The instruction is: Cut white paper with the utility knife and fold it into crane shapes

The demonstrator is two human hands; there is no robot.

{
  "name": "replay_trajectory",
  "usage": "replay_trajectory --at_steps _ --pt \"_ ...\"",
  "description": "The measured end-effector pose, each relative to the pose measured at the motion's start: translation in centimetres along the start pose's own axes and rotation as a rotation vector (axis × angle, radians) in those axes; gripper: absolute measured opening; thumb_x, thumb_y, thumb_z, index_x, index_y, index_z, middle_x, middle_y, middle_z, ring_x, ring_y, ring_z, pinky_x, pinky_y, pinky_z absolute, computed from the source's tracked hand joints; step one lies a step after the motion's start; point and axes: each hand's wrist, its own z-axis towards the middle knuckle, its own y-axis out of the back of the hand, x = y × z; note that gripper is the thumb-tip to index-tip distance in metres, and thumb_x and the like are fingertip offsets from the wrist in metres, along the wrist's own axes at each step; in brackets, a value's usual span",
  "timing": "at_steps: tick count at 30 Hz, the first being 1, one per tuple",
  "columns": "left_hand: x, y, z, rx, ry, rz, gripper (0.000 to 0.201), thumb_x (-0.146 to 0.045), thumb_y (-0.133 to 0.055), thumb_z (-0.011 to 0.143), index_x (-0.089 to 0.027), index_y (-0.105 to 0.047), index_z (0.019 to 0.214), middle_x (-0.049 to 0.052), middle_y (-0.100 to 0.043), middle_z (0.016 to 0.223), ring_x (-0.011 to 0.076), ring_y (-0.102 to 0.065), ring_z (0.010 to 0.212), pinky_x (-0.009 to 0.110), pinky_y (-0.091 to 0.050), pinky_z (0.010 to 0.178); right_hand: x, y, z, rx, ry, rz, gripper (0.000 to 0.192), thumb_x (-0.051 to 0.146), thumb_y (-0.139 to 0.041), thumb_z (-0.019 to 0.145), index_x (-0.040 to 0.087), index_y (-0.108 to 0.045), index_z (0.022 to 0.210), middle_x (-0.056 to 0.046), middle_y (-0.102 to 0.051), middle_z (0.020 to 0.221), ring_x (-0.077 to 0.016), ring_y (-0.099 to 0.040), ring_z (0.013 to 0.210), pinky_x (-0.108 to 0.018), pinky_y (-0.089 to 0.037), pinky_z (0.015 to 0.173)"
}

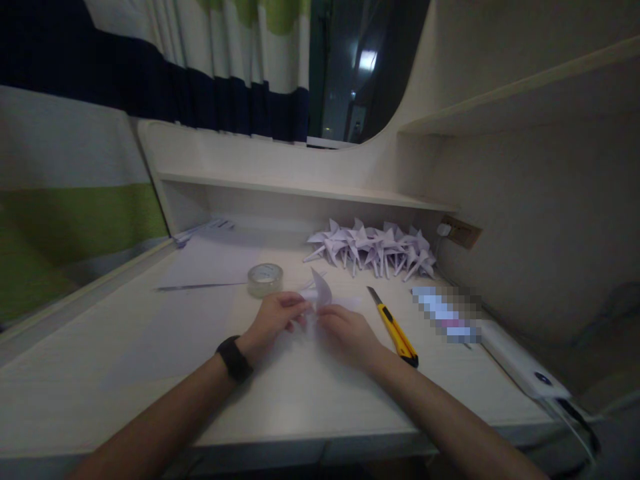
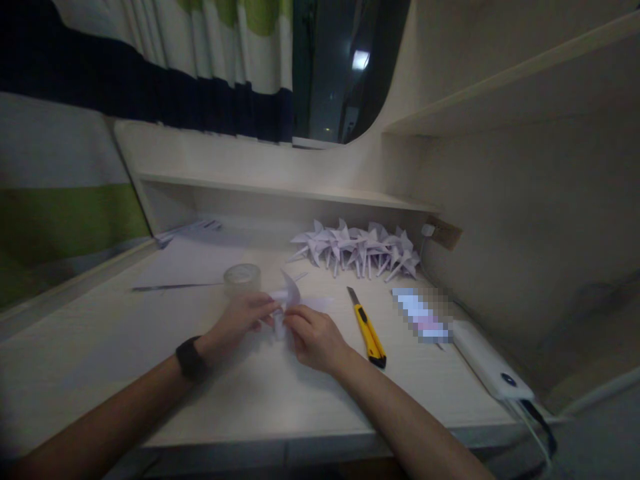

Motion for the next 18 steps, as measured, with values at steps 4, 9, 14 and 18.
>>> replay_trajectory --at_steps 4,9,14,18 --pt "-0.09 0.03 -0.05 0.003 -0.009 0.005 0.026 -0.039 -0.067 0.071 -0.013 -0.067 0.076 0.004 -0.065 0.066 0.0146 -0.060 0.057 0.019 -0.036 0.043 -0.38 -0.20 -0.06 -0.001 0.017 0.020 0.031 0.007 -0.050 0.076 0.018 -0.058 0.104 -0.013 -0.064 0.108 -0.0216 -0.064 0.094 -0.030 -0.054 0.076" --pt "-0.09 0.10 -0.12 0.019 -0.039 0.000 0.026 -0.038 -0.067 0.072 -0.013 -0.066 0.074 0.004 -0.064 0.063 0.0144 -0.059 0.056 0.020 -0.037 0.044 -0.45 -0.25 -0.04 -0.017 0.013 0.037 0.032 0.008 -0.048 0.079 0.018 -0.058 0.107 -0.013 -0.064 0.108 -0.0212 -0.064 0.095 -0.031 -0.054 0.078" --pt "-0.14 0.11 -0.22 0.026 -0.025 -0.011 0.025 -0.037 -0.067 0.073 -0.012 -0.066 0.074 0.004 -0.064 0.061 0.0137 -0.057 0.055 0.020 -0.036 0.045 -0.32 -0.23 0.02 -0.024 0.025 0.054 0.032 0.007 -0.047 0.080 0.018 -0.057 0.108 -0.012 -0.064 0.108 -0.0204 -0.063 0.096 -0.030 -0.054 0.078" --pt "0.09 0.12 -0.08 0.017 -0.012 -0.013 0.026 -0.038 -0.067 0.072 -0.013 -0.067 0.076 0.004 -0.065 0.063 0.0140 -0.058 0.056 0.020 -0.036 0.045 -0.51 -0.25 0.01 -0.003 0.026 0.048 0.032 0.007 -0.048 0.079 0.017 -0.057 0.108 -0.013 -0.063 0.108 -0.0207 -0.062 0.096 -0.031 -0.054 0.079"
